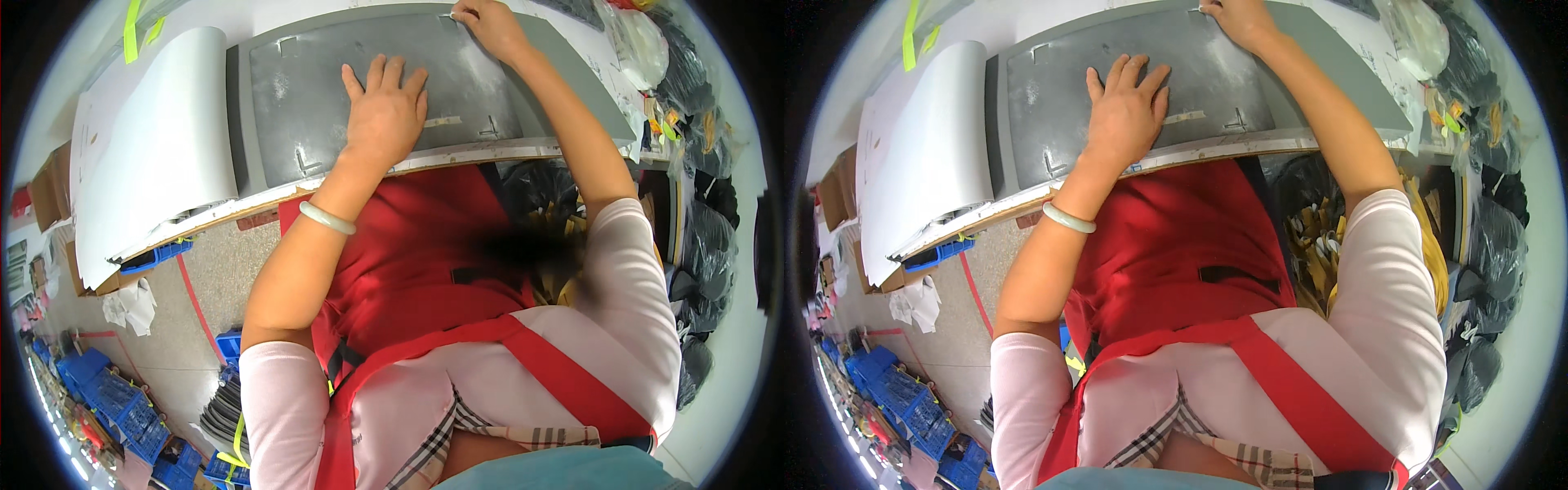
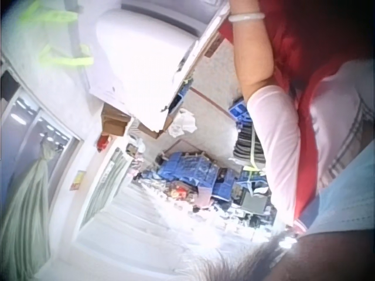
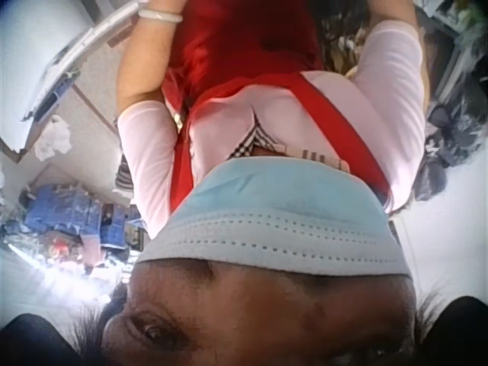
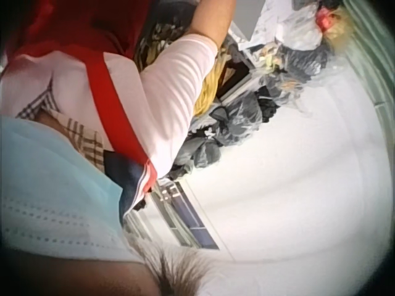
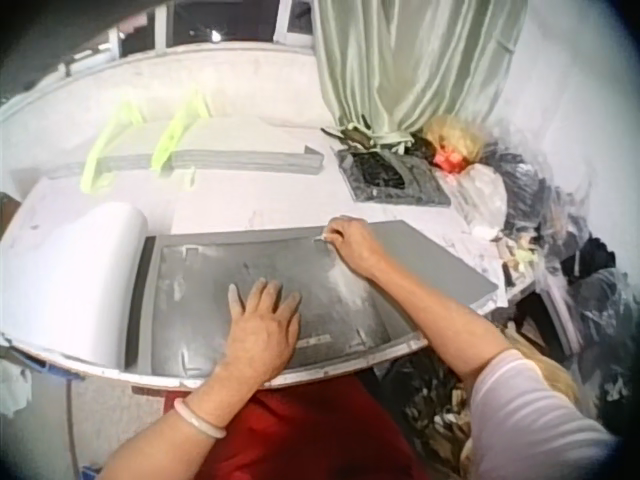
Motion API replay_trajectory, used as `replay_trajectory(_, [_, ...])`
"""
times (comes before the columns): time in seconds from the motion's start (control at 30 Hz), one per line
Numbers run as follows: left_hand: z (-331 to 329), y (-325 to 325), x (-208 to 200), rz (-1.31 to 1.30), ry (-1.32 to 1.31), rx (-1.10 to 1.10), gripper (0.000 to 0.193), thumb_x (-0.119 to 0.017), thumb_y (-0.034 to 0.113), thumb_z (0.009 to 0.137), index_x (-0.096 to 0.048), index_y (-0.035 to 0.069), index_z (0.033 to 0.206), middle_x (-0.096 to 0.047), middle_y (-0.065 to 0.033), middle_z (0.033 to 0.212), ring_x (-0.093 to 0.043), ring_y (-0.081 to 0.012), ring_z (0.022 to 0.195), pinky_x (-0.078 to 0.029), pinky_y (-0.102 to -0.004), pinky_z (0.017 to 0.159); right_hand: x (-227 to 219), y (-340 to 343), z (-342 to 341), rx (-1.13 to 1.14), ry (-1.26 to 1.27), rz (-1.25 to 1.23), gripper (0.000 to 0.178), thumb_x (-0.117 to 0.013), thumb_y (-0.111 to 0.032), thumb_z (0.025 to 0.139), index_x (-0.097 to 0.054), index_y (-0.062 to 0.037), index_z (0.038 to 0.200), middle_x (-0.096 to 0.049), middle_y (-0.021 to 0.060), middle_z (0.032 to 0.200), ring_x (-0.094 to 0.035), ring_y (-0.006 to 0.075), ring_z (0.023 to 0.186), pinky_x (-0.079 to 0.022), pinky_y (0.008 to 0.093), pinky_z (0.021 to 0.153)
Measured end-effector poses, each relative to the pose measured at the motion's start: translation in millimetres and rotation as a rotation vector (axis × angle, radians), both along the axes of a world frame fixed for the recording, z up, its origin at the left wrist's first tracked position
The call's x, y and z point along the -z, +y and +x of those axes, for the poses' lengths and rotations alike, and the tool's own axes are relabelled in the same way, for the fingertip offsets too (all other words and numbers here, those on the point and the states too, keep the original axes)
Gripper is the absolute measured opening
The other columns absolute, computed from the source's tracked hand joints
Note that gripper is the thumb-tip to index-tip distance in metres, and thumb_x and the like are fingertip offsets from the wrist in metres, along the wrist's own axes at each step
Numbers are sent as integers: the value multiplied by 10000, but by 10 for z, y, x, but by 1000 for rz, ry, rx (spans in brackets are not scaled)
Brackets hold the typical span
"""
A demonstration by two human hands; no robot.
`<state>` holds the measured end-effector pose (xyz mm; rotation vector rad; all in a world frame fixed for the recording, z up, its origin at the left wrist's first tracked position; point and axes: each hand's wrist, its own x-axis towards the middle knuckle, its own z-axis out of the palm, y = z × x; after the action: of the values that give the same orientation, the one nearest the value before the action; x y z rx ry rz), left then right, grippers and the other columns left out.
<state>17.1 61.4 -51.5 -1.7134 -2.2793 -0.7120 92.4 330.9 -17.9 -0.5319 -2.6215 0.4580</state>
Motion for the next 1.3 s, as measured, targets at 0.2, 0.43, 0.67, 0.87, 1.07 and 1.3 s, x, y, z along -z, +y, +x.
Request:
replay_trajectory(0.2, [-13, -7, -2, -7, -13, 0, 346, -599, 280, 1003, -639, 173, 1329, -563, -116, 1413, -458, -345, 1395, -286, -710, 1134, 84, -9, -126, -86, -4, 184, 188, -659, -165, 924, -698, 18, 905, -674, 224, 892, -638, 428, 854, -506, 472, 794])
replay_trajectory(0.43, [5, -7, -2, 0, -31, -14, 349, -596, 287, 1003, -643, 175, 1330, -561, -106, 1422, -459, -332, 1395, -285, -701, 1139, 5, 100, -110, 223, -48, -202, 201, -671, -178, 854, -682, 20, 890, -689, 224, 811, -668, 367, 751, -525, 445, 715])
replay_trajectory(0.67, [-2, 12, 9, -3, -35, -4, 347, -577, 299, 1012, -647, 174, 1328, -558, -103, 1431, -447, -323, 1407, -260, -694, 1157, 163, 289, -191, 192, -140, -6, 134, -651, -132, 867, -698, -12, 834, -678, 104, 681, -617, 208, 575, -498, 367, 563])
replay_trajectory(0.87, [-5, 11, 42, -15, -15, -24, 352, -566, 303, 1013, -648, 166, 1327, -564, -103, 1414, -438, -325, 1409, -250, -708, 1148, -157, -53, -361, 163, -16, -609, 99, -698, -97, 885, -716, -15, 833, -678, 72, 685, -617, 149, 603, -483, 300, 550])
replay_trajectory(1.07, [-18, -8, 43, -13, 16, -17, 363, -569, 312, 1006, -650, 144, 1318, -560, -120, 1410, -428, -334, 1414, -243, -729, 1134, -163, -985, -1098, -188, 11, -561, 95, -704, -91, 915, -735, -7, 884, -713, 94, 753, -649, 179, 665, -515, 335, 621])
replay_trajectory(1.3, [5, 21, 50, 0, 21, -1, 402, -573, 320, 1001, -665, 81, 1311, -548, -146, 1425, -404, -349, 1431, -249, -763, 1118, 21, -1296, -1852, -357, -26, -161, 119, -698, -115, 874, -720, 2, 870, -693, 223, 785, -660, 335, 690, -518, 421, 688])
